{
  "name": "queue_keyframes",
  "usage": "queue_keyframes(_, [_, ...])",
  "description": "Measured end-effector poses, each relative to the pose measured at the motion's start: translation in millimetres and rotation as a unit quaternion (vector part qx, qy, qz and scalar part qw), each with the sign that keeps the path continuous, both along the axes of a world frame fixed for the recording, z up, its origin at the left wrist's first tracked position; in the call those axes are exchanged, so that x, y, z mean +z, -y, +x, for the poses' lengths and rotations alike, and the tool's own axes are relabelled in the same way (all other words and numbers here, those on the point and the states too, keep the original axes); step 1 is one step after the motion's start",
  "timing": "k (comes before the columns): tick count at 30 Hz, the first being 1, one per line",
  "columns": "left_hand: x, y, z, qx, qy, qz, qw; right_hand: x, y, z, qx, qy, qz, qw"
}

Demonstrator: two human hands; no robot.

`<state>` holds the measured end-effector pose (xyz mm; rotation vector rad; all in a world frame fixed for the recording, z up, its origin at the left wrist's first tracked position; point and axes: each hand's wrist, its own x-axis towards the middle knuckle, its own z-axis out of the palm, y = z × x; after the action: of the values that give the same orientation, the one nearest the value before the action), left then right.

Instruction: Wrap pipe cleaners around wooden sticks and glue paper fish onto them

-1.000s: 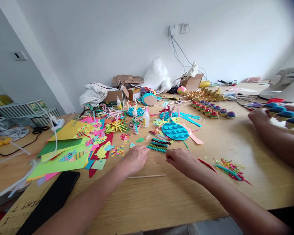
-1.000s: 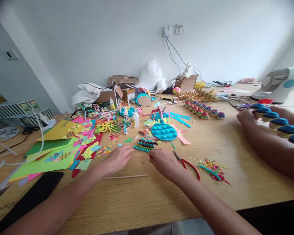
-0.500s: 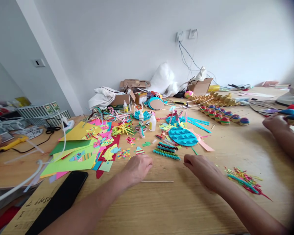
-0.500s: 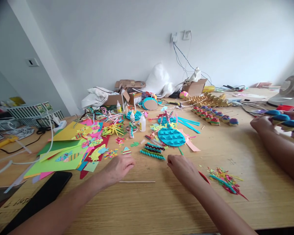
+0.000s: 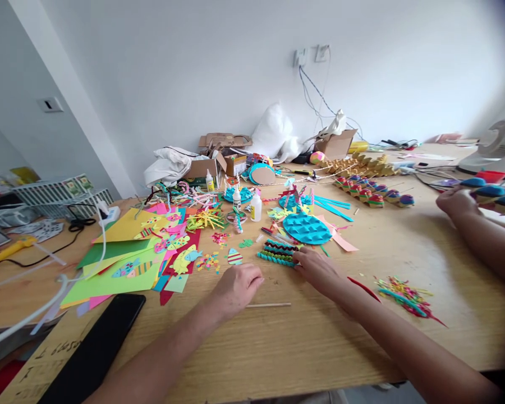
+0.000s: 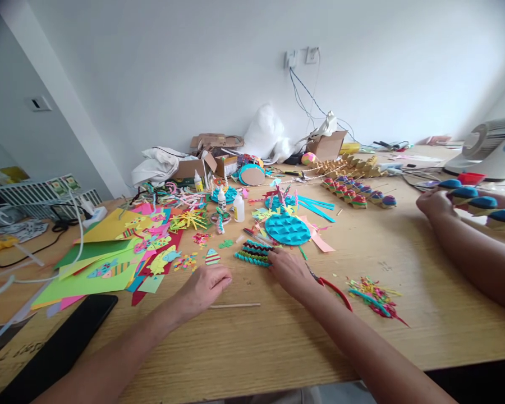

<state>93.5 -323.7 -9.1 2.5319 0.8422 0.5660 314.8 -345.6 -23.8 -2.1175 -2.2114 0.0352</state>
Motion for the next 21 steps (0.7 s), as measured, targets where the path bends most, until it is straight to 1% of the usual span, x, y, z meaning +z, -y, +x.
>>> queue_keyframes(3, [-5.3, -1, -1, 0.011, 0.029, -0.010, 0.999, 2.0, 0, -3, 0.000, 0.002, 0.004, 1.000])
queue_keyframes(5, [-7.2, -3, -3, 0.021, 0.063, -0.022, 0.998, 8.0, 3, -5, 0.010, -0.035, 0.031, 0.999])
queue_keyframes(7, [-7.4, -4, -4, 0.035, 0.117, -0.044, 0.992, 17.4, 8, -9, 0.018, -0.135, 0.061, 0.989])
queue_keyframes(8, [-6.7, -4, -4, 0.042, 0.146, -0.056, 0.987, 22.9, 11, -12, 0.014, -0.207, 0.065, 0.976])
queue_keyframes(9, [-5.6, -4, -4, 0.048, 0.172, -0.064, 0.982, 28.4, 12, -15, 0.005, -0.289, 0.058, 0.956])
queue_keyframes(10, [-4.1, -3, -4, 0.051, 0.192, -0.066, 0.978, 33.7, 13, -20, -0.006, -0.379, 0.043, 0.925])
queue_keyframes(11, [-2.1, -2, -4, 0.050, 0.205, -0.059, 0.976, 38.5, 14, -25, -0.015, -0.470, 0.022, 0.882])
queue_keyframes(12, [0.1, -1, -4, 0.047, 0.212, -0.045, 0.975, 42.7, 14, -32, -0.019, -0.557, -0.002, 0.830])
queue_keyframes(14, [5.1, 3, -5, 0.041, 0.219, -0.005, 0.975, 48.7, 12, -46, -0.012, -0.698, -0.050, 0.714])
queue_keyframes(15, [7.6, 4, -6, 0.039, 0.223, 0.013, 0.974, 50.6, 10, -53, -0.010, -0.747, -0.073, 0.660])
queue_keyframes(16, [10.0, 5, -7, 0.040, 0.231, 0.030, 0.972, 52.1, 9, -61, -0.010, -0.784, -0.093, 0.613])
queue_keyframes(17, [12.3, 6, -8, 0.044, 0.241, 0.046, 0.969, 53.1, 8, -68, -0.012, -0.812, -0.108, 0.574])
queue_keyframes(18, [14.3, 7, -10, 0.047, 0.251, 0.061, 0.965, 53.9, 8, -75, -0.015, -0.832, -0.119, 0.542])
queue_keyframes(19, [16.1, 7, -11, 0.050, 0.262, 0.075, 0.961, 54.6, 8, -81, -0.017, -0.847, -0.126, 0.516])
queue_keyframes(21, [19.0, 7, -14, 0.055, 0.280, 0.101, 0.953, 55.7, 9, -91, -0.017, -0.866, -0.133, 0.482])
